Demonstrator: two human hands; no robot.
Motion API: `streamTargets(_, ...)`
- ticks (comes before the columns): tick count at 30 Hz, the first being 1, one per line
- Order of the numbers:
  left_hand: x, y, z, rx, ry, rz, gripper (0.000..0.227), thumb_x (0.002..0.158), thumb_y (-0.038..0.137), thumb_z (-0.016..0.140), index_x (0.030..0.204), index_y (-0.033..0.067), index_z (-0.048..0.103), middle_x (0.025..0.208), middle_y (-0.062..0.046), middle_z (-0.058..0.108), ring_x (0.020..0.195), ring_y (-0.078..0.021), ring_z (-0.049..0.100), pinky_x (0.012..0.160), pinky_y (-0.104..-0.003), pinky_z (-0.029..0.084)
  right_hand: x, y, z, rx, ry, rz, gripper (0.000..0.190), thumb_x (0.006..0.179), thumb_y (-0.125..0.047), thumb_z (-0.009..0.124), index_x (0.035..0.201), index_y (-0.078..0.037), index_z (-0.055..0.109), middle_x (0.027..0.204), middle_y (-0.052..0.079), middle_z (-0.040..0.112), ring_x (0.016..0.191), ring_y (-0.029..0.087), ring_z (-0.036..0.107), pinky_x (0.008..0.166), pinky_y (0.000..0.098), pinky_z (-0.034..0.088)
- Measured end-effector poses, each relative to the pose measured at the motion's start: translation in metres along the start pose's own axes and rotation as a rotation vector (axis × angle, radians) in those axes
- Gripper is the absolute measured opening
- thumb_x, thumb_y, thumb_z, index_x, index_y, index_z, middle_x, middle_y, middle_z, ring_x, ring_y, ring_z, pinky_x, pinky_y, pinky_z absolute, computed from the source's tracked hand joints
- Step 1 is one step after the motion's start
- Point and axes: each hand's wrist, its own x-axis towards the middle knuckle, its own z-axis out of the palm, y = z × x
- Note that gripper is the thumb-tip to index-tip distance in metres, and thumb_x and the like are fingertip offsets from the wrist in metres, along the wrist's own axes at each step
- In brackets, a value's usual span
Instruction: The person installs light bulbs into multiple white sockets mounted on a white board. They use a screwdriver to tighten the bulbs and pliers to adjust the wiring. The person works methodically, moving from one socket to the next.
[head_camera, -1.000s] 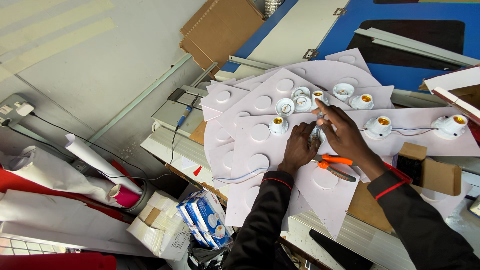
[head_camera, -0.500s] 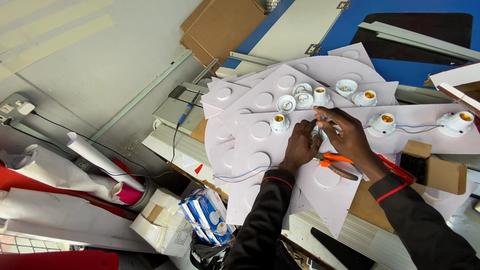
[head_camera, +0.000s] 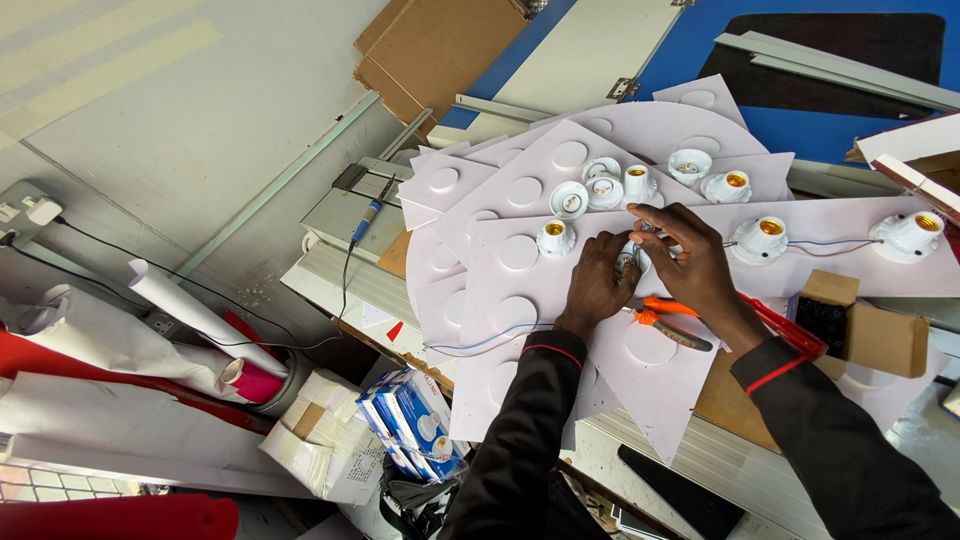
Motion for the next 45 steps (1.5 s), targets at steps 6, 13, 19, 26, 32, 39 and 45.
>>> streamTargets(6,0.002,0.005,-0.006,-0.034,-0.023,-0.013,0.051,0.087,0.024,0.056,0.138,0.0159,0.058,0.107,-0.012,0.057,0.109,-0.0379,0.059,0.091,-0.056,0.055,-0.007,0.023,-0.002,0.029,-0.016,0.129,0.043,0.100,0.000,0.067,0.143,-0.004,0.064,0.104,0.017,0.073,0.095,0.026,0.072,0.076,0.0351,0.061)
streamTargets(13,0.004,0.003,-0.005,-0.060,-0.030,0.002,0.057,0.084,0.027,0.055,0.141,0.0176,0.055,0.109,-0.014,0.056,0.111,-0.0412,0.058,0.092,-0.058,0.054,-0.016,0.014,-0.019,0.229,0.230,0.213,0.056,0.108,0.004,0.054,0.158,0.006,0.030,0.114,0.025,0.066,0.103,0.024,0.062,0.086,0.0301,0.058)
streamTargets(19,0.001,0.013,-0.015,-0.127,-0.053,-0.021,0.063,0.084,0.030,0.054,0.145,0.0155,0.048,0.119,-0.021,0.057,0.120,-0.0454,0.056,0.100,-0.062,0.051,-0.022,0.028,-0.036,0.306,0.261,0.252,0.041,0.110,-0.001,0.056,0.147,0.000,0.040,0.113,0.024,0.068,0.101,0.021,0.066,0.081,0.0274,0.062)
streamTargets(26,0.002,0.027,-0.027,-0.204,-0.096,-0.178,0.050,0.088,0.030,0.057,0.135,0.0208,0.041,0.113,-0.020,0.056,0.116,-0.0453,0.059,0.097,-0.061,0.048,-0.031,0.020,-0.014,0.176,0.130,0.302,0.025,0.105,0.000,0.062,0.128,0.005,0.052,0.109,0.025,0.071,0.101,0.030,0.071,0.081,0.0371,0.064)
streamTargets(32,0.001,0.029,-0.030,-0.247,-0.102,-0.186,0.050,0.088,0.030,0.059,0.134,0.0199,0.042,0.112,-0.022,0.056,0.118,-0.0475,0.058,0.098,-0.061,0.047,-0.020,0.009,-0.006,0.068,0.083,0.219,0.023,0.106,0.000,0.062,0.126,0.007,0.053,0.107,0.027,0.071,0.099,0.034,0.072,0.078,0.0396,0.063)
streamTargets(39,0.001,0.023,-0.026,-0.266,-0.088,-0.153,0.047,0.090,0.027,0.058,0.134,0.0192,0.043,0.109,-0.024,0.055,0.117,-0.0482,0.057,0.099,-0.060,0.046,-0.013,0.012,-0.006,0.043,0.033,0.207,0.026,0.104,0.003,0.064,0.128,0.005,0.054,0.107,0.024,0.072,0.098,0.033,0.072,0.079,0.0390,0.062)
streamTargets(45,0.000,0.031,-0.033,-0.275,-0.086,-0.163,0.047,0.090,0.023,0.059,0.135,0.0172,0.044,0.110,-0.025,0.057,0.119,-0.0496,0.057,0.100,-0.060,0.046,-0.010,0.003,-0.003,0.008,0.045,0.168,0.031,0.102,0.004,0.066,0.131,0.006,0.055,0.104,0.023,0.073,0.095,0.032,0.072,0.079,0.0379,0.061)
